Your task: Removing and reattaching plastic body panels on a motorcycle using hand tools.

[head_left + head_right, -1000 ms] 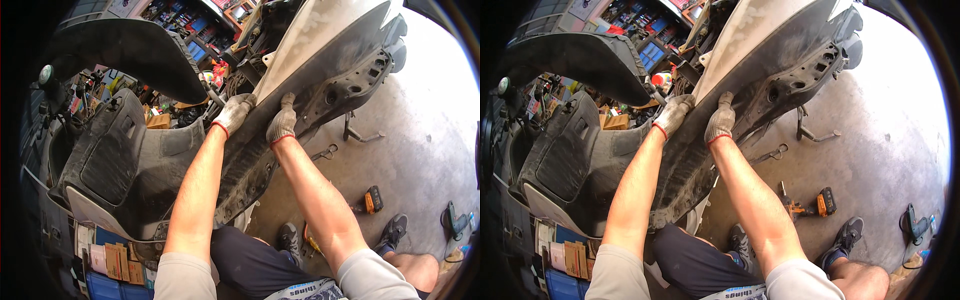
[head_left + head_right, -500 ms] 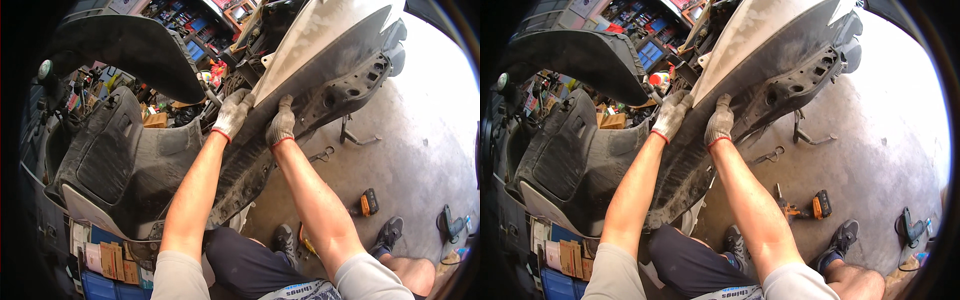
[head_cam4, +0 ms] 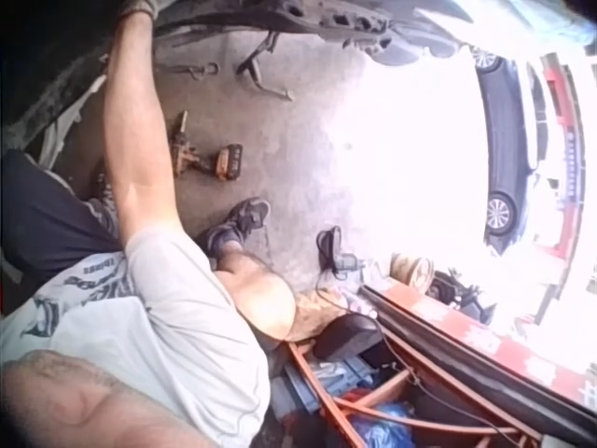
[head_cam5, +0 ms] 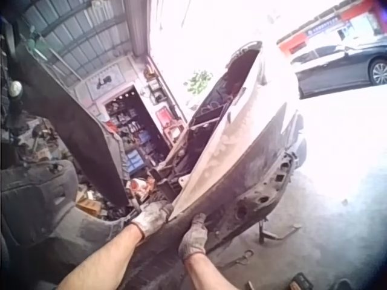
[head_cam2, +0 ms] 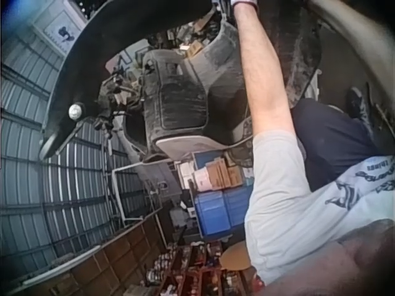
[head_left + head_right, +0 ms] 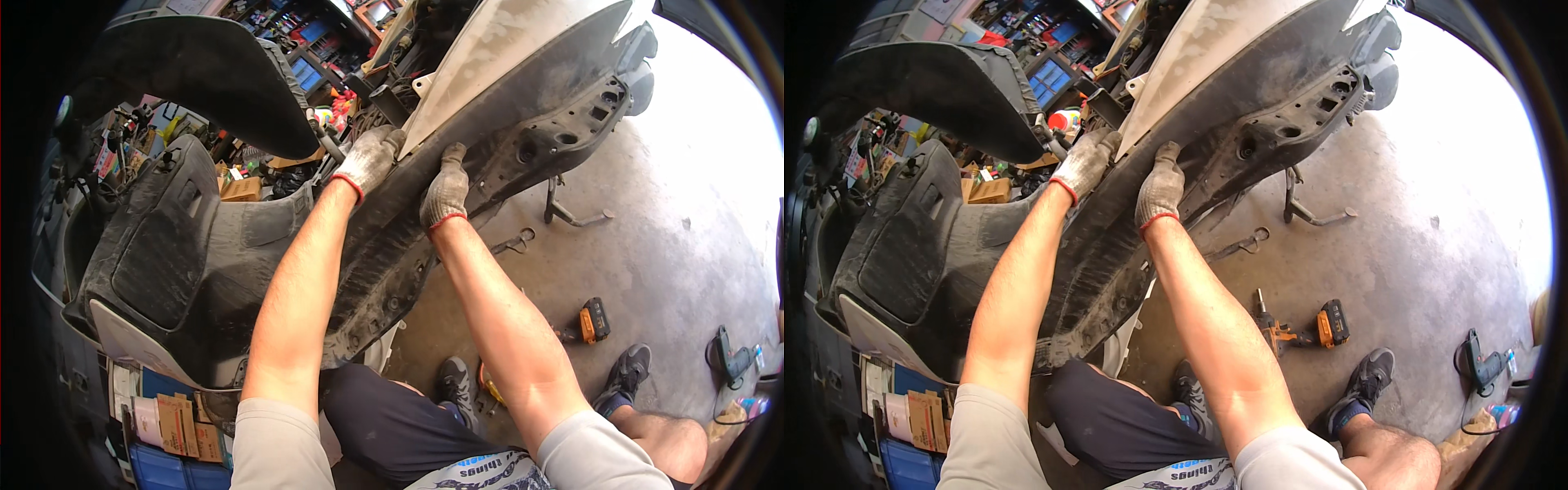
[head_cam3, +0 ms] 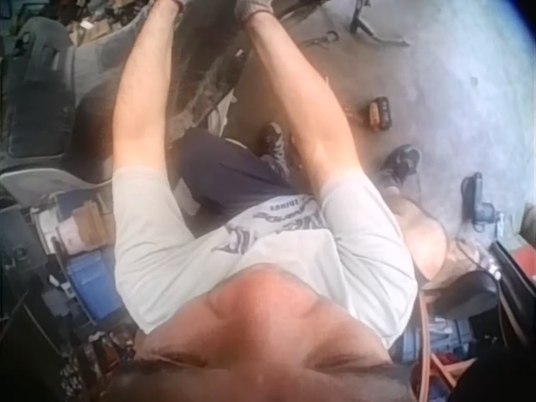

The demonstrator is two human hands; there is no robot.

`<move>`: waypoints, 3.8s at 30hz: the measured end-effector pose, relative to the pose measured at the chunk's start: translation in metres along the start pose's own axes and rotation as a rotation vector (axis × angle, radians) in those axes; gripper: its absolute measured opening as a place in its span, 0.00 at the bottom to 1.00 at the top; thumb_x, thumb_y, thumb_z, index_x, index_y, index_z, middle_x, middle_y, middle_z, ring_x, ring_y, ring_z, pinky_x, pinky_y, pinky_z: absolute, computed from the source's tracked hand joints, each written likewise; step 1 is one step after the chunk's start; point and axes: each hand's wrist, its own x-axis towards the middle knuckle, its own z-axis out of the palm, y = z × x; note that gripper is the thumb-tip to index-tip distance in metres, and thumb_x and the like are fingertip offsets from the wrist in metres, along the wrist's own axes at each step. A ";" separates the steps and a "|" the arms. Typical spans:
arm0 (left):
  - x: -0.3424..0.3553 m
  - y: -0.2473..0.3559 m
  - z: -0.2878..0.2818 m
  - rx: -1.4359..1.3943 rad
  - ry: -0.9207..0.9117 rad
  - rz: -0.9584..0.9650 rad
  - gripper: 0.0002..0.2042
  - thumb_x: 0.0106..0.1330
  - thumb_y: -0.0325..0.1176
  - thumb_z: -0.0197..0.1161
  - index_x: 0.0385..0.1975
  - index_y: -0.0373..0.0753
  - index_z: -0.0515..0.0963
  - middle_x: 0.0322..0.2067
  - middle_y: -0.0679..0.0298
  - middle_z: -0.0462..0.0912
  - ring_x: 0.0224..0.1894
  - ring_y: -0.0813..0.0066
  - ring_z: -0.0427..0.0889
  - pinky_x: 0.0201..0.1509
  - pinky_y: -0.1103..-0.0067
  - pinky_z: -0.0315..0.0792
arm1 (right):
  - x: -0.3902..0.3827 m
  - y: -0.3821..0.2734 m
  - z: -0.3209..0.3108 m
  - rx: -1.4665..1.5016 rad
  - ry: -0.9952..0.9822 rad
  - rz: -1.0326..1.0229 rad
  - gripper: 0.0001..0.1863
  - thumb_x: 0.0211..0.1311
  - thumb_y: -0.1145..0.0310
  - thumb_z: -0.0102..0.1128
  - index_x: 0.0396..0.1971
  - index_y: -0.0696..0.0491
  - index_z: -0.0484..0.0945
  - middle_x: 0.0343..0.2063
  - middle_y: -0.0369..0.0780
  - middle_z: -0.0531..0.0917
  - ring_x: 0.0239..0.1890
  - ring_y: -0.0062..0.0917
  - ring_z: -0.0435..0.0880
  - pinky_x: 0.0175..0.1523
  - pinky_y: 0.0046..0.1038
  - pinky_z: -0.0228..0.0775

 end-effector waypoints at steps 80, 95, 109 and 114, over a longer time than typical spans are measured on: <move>0.028 0.169 0.068 0.301 0.215 0.213 0.23 0.59 0.39 0.65 0.55 0.41 0.72 0.49 0.50 0.80 0.52 0.47 0.78 0.56 0.61 0.72 | -0.013 -0.072 -0.030 0.513 -0.297 0.272 0.28 0.74 0.50 0.31 0.57 0.55 0.70 0.50 0.45 0.78 0.51 0.37 0.78 0.54 0.38 0.71; 0.028 0.125 0.069 0.258 0.332 0.233 0.23 0.58 0.37 0.66 0.54 0.42 0.72 0.46 0.49 0.80 0.49 0.47 0.79 0.52 0.60 0.73 | -0.008 -0.080 -0.072 -0.317 -0.437 -0.207 0.22 0.70 0.61 0.53 0.58 0.58 0.70 0.47 0.43 0.80 0.46 0.28 0.80 0.54 0.30 0.71; 0.031 0.151 0.091 0.085 0.463 0.306 0.19 0.55 0.33 0.68 0.47 0.45 0.74 0.43 0.52 0.81 0.45 0.50 0.81 0.48 0.60 0.76 | 0.108 -0.349 -0.025 -1.271 -0.035 -0.702 0.13 0.54 0.72 0.54 0.37 0.57 0.83 0.36 0.53 0.84 0.35 0.46 0.85 0.45 0.39 0.78; 0.030 0.149 0.090 0.074 0.472 0.309 0.17 0.56 0.33 0.67 0.47 0.46 0.74 0.44 0.53 0.81 0.47 0.51 0.81 0.48 0.60 0.76 | 0.136 -0.366 -0.020 -1.905 -0.072 -1.065 0.11 0.55 0.71 0.53 0.37 0.54 0.81 0.36 0.47 0.83 0.37 0.39 0.83 0.40 0.39 0.78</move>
